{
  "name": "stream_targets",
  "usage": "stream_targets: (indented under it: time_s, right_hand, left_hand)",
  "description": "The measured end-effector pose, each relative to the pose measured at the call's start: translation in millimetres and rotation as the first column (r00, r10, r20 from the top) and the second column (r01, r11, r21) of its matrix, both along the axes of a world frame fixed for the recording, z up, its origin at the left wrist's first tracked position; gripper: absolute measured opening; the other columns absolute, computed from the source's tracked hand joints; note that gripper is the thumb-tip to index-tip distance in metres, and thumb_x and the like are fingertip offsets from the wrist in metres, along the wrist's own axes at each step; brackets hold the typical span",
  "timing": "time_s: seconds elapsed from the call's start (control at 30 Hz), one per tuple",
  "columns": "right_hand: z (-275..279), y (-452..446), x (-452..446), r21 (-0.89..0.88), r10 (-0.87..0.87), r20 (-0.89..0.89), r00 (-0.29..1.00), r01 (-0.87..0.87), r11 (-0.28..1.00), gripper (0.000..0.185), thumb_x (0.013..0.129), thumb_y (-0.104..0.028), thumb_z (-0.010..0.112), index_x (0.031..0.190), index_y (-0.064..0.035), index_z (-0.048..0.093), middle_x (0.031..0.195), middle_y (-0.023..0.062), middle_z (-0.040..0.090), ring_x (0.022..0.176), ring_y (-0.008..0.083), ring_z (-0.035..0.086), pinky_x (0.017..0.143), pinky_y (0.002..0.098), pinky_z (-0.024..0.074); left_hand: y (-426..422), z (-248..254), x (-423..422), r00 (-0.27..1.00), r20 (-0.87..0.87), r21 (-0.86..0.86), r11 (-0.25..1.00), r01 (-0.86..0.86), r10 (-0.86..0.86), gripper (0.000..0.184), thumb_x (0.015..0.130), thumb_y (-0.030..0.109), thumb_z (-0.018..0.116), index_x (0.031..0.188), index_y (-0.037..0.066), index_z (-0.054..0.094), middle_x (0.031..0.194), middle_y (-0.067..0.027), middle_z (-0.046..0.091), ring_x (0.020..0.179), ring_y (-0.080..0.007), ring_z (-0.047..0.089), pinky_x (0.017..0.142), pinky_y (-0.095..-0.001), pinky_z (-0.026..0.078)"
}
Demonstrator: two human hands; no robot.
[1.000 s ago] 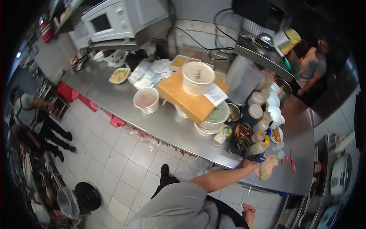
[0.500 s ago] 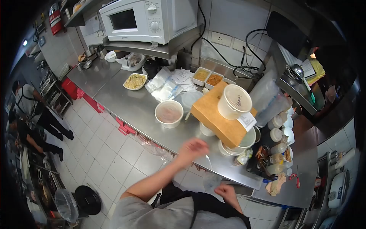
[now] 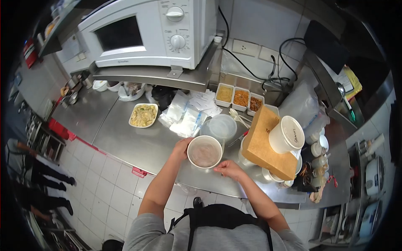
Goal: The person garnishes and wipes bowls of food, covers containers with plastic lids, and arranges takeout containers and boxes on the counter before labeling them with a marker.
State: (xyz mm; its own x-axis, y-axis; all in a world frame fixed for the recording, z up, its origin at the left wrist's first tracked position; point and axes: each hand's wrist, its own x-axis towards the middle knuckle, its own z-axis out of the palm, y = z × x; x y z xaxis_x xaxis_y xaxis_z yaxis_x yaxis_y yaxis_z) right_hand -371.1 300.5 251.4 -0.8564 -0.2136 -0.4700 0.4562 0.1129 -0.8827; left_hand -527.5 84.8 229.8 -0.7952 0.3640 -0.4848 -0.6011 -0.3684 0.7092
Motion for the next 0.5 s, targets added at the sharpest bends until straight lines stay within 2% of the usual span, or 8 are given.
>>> stream_targets:
  time_s: [0.03,0.07,0.13,0.23,0.3,0.37,0.43,0.5]
  right_hand:
    - [1.1,-0.3,-3.5,0.074,0.039,-0.022,0.999,-0.038,0.997,0.026,0.073,-0.028,0.073,0.087,-0.0065,0.065,0.073,0.0020,0.061,0.058,0.0114,0.050,0.053,0.0259,0.0413]
    - [0.7,-1.2,-4.5,0.215,0.061,-0.260,0.964,-0.004,0.977,0.030,0.072,-0.028,0.074,0.090,-0.0063,0.065,0.078,0.0040,0.062,0.064,0.0151,0.053,0.057,0.0289,0.0430]
    - [2.4,0.9,-6.8,0.459,0.196,-0.652,0.732,0.175,0.871,0.039,0.068,-0.029,0.076,0.097,-0.0059,0.063,0.089,0.0081,0.064,0.074,0.0223,0.058,0.066,0.0349,0.0464]
    - [-15.7,0.8,-0.9,0.614,0.369,-0.648,0.666,0.170,0.771,0.070,0.059,-0.027,0.082,0.116,-0.0016,0.052,0.117,0.0162,0.054,0.107,0.0280,0.050,0.090,0.0398,0.0413]
    - [36.4,-6.5,17.5,0.152,0.117,-0.623,0.774,-0.027,0.988,0.080,0.060,-0.027,0.082,0.125,-0.0028,0.043,0.125,0.0154,0.048,0.117,0.0254,0.043,0.098,0.0381,0.0354]
    - [4.9,-2.3,33.3,0.065,0.234,-0.540,0.808,-0.237,0.969,0.083,0.063,-0.026,0.081,0.129,-0.0032,0.037,0.128,0.0150,0.045,0.119,0.0242,0.041,0.101,0.0368,0.0324]
    - [35.1,-12.6,60.2,-0.016,0.035,-0.652,0.758,-0.060,0.998,0.078,0.067,-0.023,0.078,0.129,-0.0026,0.034,0.126,0.0155,0.045,0.115,0.0228,0.043,0.099,0.0358,0.0343]
    - [6.7,-22.8,69.9,-0.114,-0.080,-0.595,0.800,0.014,0.993,0.064,0.070,-0.016,0.073,0.121,0.0006,0.039,0.111,0.0173,0.054,0.104,0.0246,0.051,0.090,0.0365,0.0416]
  left_hand:
    - [0.3,2.8,5.3,0.995,0.063,0.005,0.997,0.077,-0.078,0.013,0.084,0.013,0.060,0.094,0.004,0.059,0.082,-0.0049,0.062,0.071,-0.0145,0.060,0.061,-0.0282,0.052]
    - [0.5,7.4,11.1,0.988,0.050,0.026,0.989,0.144,-0.146,0.014,0.085,0.015,0.059,0.094,0.004,0.059,0.084,-0.0053,0.062,0.074,-0.0151,0.061,0.064,-0.0290,0.052]
    - [2.9,24.0,29.8,0.957,0.010,0.068,0.956,0.287,-0.288,0.016,0.086,0.018,0.057,0.096,0.004,0.059,0.089,-0.0061,0.062,0.080,-0.0163,0.061,0.071,-0.0306,0.053]
    - [-6.1,42.2,57.6,0.901,0.060,0.175,0.893,0.414,-0.430,0.030,0.090,0.024,0.052,0.110,0.002,0.055,0.105,-0.0094,0.060,0.095,-0.0181,0.058,0.084,-0.0336,0.048]
    - [-14.1,38.8,80.0,0.862,0.083,0.230,0.851,0.472,-0.500,0.039,0.093,0.028,0.043,0.120,0.000,0.049,0.117,-0.0122,0.055,0.104,-0.0210,0.055,0.090,-0.0368,0.045]
    - [-26.0,32.1,101.3,0.851,0.221,0.193,0.877,0.440,-0.476,0.038,0.093,0.026,0.041,0.119,0.000,0.049,0.117,-0.0137,0.055,0.105,-0.0234,0.055,0.090,-0.0388,0.046]
    - [-35.3,20.7,124.0,0.881,0.190,0.107,0.901,0.421,-0.434,0.038,0.092,0.027,0.042,0.118,0.000,0.050,0.115,-0.0138,0.057,0.103,-0.0250,0.056,0.086,-0.0386,0.049]
    - [-35.3,18.3,136.5,0.887,0.219,0.037,0.912,0.408,-0.406,0.039,0.092,0.027,0.043,0.119,0.000,0.049,0.114,-0.0151,0.056,0.103,-0.0267,0.056,0.086,-0.0392,0.048]
